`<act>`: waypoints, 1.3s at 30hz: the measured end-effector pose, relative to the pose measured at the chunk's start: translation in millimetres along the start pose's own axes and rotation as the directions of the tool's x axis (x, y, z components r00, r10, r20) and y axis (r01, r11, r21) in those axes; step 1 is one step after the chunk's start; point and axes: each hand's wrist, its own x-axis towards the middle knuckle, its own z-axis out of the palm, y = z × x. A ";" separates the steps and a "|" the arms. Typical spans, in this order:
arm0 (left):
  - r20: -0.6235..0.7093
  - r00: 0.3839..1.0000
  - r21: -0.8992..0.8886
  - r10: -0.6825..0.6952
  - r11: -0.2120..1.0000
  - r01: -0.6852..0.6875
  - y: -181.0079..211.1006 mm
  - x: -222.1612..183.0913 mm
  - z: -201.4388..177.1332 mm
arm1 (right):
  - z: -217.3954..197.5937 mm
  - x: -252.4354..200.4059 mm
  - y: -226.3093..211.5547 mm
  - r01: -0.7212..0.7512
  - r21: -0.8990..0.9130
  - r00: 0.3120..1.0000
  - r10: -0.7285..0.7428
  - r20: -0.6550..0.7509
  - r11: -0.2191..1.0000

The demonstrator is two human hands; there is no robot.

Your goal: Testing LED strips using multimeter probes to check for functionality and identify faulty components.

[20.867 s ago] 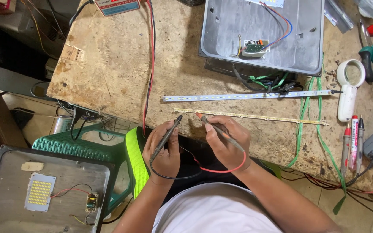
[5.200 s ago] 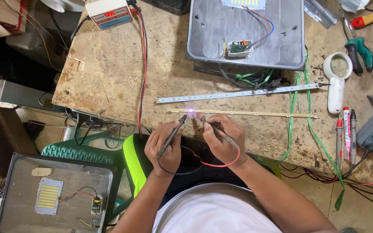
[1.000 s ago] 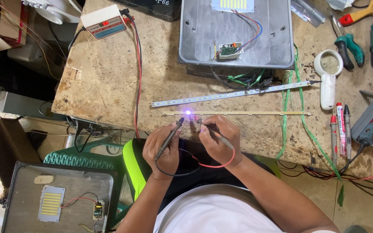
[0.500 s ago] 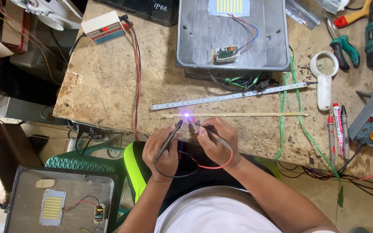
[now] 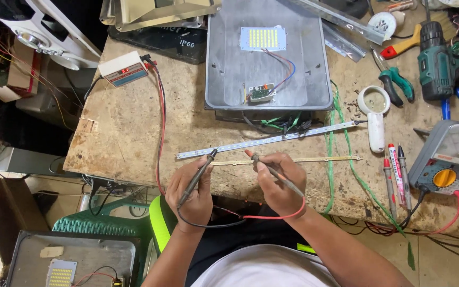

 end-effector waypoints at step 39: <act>0.146 0.979 0.020 -0.140 0.990 0.139 -15.4 -51.4 -5.8 | 14.7 -14.0 -7.6 0.005 -0.182 0.972 0.038 0.230 0.983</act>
